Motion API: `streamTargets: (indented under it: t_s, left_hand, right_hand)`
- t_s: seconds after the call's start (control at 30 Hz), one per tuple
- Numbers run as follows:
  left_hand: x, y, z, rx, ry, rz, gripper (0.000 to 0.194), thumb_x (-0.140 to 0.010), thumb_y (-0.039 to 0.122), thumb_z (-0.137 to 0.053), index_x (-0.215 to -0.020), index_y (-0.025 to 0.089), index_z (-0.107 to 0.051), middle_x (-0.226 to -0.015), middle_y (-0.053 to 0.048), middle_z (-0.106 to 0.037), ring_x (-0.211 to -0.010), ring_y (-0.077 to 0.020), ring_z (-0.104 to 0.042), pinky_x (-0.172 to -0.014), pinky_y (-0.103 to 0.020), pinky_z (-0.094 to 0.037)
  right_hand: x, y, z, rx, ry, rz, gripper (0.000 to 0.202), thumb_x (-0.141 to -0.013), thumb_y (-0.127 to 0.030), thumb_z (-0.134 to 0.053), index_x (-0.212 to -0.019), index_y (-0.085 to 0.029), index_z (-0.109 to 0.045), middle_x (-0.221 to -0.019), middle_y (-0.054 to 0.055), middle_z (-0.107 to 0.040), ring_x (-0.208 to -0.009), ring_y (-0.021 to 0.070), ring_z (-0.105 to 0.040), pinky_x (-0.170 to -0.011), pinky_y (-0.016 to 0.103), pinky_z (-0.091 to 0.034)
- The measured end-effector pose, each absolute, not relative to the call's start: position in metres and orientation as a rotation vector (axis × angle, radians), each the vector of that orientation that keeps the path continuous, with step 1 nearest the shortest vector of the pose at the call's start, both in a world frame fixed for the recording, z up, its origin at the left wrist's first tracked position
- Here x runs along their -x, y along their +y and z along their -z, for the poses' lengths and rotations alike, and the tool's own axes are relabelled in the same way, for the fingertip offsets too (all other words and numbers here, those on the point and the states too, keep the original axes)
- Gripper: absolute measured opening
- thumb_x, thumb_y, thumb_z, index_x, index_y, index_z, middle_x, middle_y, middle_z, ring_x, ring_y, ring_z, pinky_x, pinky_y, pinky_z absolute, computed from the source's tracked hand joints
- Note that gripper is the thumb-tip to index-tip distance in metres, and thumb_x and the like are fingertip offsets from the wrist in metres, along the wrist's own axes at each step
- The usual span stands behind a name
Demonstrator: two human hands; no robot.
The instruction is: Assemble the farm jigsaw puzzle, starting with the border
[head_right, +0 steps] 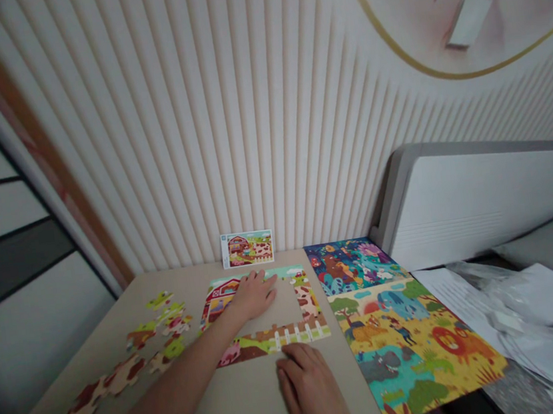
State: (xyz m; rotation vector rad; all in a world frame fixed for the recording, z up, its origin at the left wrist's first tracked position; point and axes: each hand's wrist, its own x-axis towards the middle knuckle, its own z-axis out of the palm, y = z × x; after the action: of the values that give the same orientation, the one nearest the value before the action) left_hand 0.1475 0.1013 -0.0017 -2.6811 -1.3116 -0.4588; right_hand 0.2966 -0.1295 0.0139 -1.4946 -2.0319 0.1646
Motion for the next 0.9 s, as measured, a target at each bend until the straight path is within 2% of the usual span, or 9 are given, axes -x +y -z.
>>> streamTargets:
  t_s: [0.17, 0.6, 0.9]
  left_hand:
    - [-0.148, 0.097, 0.004, 2.673, -1.333, 0.461, 0.044, -0.097, 0.045, -0.044, -0.135, 0.029, -0.058, -0.130, -0.016, -0.058, -0.116, -0.0366, -0.051, -0.094, -0.052, -0.041]
    - [-0.149, 0.091, -0.002, 2.612, -1.334, 0.453, 0.039, -0.097, 0.037, -0.044, -0.131, 0.029, -0.060, -0.118, -0.014, -0.061, -0.111, -0.0338, -0.053, -0.089, -0.048, -0.043]
    - [-0.151, 0.086, -0.002, 2.589, -1.327, 0.401, 0.040, -0.098, 0.034, -0.042, -0.135, 0.027, -0.058, -0.115, -0.015, -0.060, -0.108, -0.0324, -0.053, -0.088, -0.045, -0.042]
  right_hand:
    - [-0.296, -0.129, -0.015, 1.508, -2.023, -0.195, 0.024, -0.096, -0.016, -0.052, -0.109, -0.025, -0.070, -0.119, 0.008, -0.065, -0.111, 0.0246, -0.060, -0.099, 0.042, -0.050]
    - [-0.295, -0.132, -0.020, 1.507, -2.015, -0.217, 0.023, -0.096, -0.014, -0.052, -0.106, -0.025, -0.069, -0.119, 0.008, -0.064, -0.111, 0.0241, -0.060, -0.099, 0.040, -0.049]
    - [-0.296, -0.131, -0.017, 1.506, -2.016, -0.210, 0.023, -0.096, -0.014, -0.052, -0.106, -0.024, -0.070, -0.119, 0.008, -0.065, -0.111, 0.0236, -0.060, -0.099, 0.039, -0.048]
